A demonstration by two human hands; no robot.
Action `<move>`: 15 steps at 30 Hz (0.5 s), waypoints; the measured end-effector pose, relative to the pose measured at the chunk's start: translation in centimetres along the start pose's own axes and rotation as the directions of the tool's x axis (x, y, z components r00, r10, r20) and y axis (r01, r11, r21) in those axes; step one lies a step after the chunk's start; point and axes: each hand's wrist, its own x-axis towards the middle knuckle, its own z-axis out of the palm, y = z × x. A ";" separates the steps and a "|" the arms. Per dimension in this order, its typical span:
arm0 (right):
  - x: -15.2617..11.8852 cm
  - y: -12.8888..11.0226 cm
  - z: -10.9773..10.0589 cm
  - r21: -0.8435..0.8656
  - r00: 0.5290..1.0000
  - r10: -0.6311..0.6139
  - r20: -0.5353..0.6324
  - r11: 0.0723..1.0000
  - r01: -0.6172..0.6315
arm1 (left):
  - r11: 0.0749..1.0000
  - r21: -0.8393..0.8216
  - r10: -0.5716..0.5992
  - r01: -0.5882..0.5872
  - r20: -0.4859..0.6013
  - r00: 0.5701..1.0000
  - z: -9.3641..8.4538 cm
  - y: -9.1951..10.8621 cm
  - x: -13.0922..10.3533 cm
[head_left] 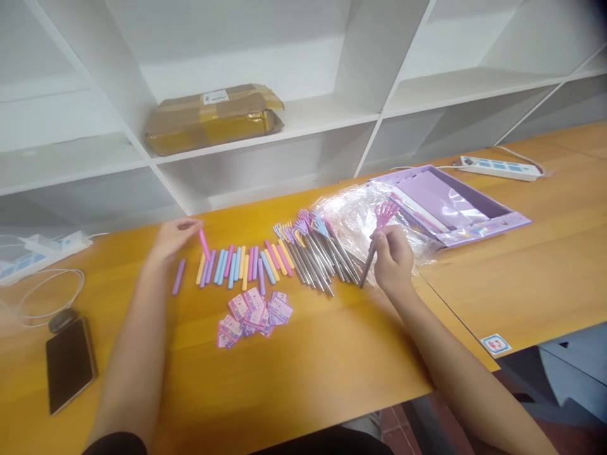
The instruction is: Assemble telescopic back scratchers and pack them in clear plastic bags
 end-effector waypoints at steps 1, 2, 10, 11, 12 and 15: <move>-0.1 -0.1 0.0 0.013 1.000 0.019 -0.005 1.000 -0.019 | 0.996 -0.082 0.029 -0.030 -0.016 0.999 -0.9 0.5 -0.4; -0.1 -0.3 0.0 0.034 0.999 0.047 -0.008 0.998 -0.047 | 0.981 -0.187 0.055 -0.059 -0.027 0.998 -1.5 1.0 -1.0; -1.3 -6.1 1.9 0.483 0.845 0.413 0.340 0.694 -0.534 | 0.731 -0.546 -0.030 0.408 0.572 0.820 4.9 3.2 -15.6; -1.6 -7.1 2.5 0.509 0.810 0.428 0.402 0.631 -0.586 | 0.721 -0.509 -0.032 0.470 0.653 0.757 6.3 3.1 -17.8; -2.0 -7.9 3.1 0.522 0.769 0.440 0.463 0.566 -0.638 | 0.722 -0.474 -0.029 0.505 0.708 0.706 7.4 2.9 -19.9; -3.9 -9.4 4.9 0.518 0.652 0.438 0.619 0.397 -0.758 | 0.731 -0.419 -0.033 0.538 0.766 0.642 9.2 2.3 -23.8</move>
